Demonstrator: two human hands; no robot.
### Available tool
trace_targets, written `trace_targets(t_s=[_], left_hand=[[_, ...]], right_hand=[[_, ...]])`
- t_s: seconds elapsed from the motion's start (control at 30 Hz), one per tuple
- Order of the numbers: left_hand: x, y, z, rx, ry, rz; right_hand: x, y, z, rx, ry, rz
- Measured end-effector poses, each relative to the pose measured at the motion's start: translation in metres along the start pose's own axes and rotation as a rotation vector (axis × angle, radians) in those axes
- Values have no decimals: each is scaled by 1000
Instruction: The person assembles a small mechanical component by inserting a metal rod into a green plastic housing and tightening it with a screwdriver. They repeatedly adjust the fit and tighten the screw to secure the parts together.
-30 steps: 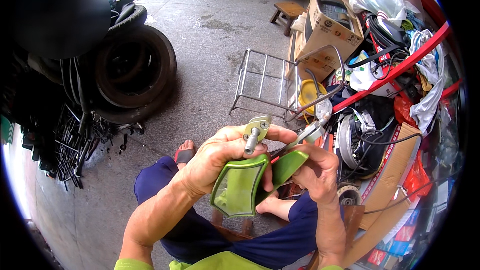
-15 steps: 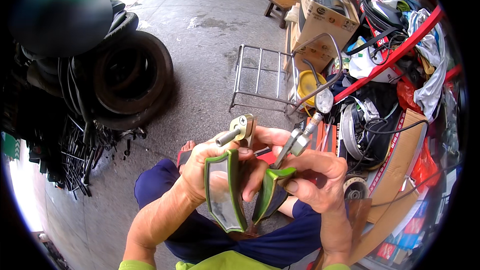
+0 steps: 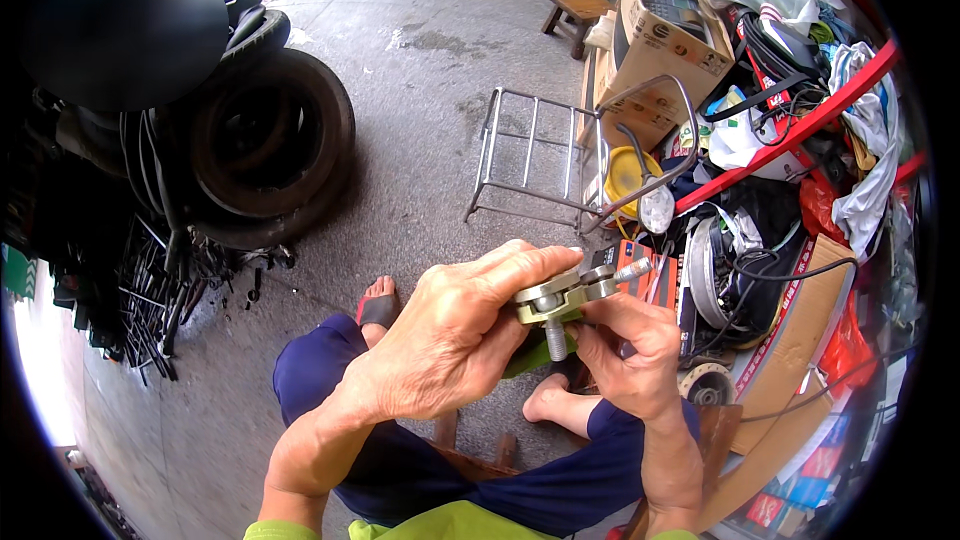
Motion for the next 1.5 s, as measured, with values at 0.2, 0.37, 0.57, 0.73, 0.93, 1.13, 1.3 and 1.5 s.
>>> trace_targets(t_s=[0.2, 0.37, 0.57, 0.73, 0.93, 1.13, 1.3, 1.5], left_hand=[[2, 2, 4, -36, 81, -173], [2, -1, 5, -6, 11, -71], [8, -3, 6, -1, -126, 149], [12, 0, 5, -22, -220, 289], [11, 2, 4, -50, -303, 433], [15, 2, 6, -39, -316, 391], [15, 4, 8, -59, -284, 319], [13, 3, 6, -51, -278, 279]], right_hand=[[-2, 3, -2, 11, -18, 54], [0, 2, -2, 22, 2, 65], [-1, 1, 1, 20, -14, 84], [-1, -1, 3, 40, 3, 29], [0, -1, 3, 91, -17, 96], [0, -1, 3, 81, 43, 73], [1, 0, 2, 70, 52, 104], [-3, 4, 3, 5, -13, 71]])
Point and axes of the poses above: each hand's wrist, its own z-axis away from the middle knuckle, its own y-axis out of the palm, x = y × z, the point moved 2 cm from there along -z, towards the middle knuckle, and after that the axes turned 5 degrees about y, right-handed, at the moved point
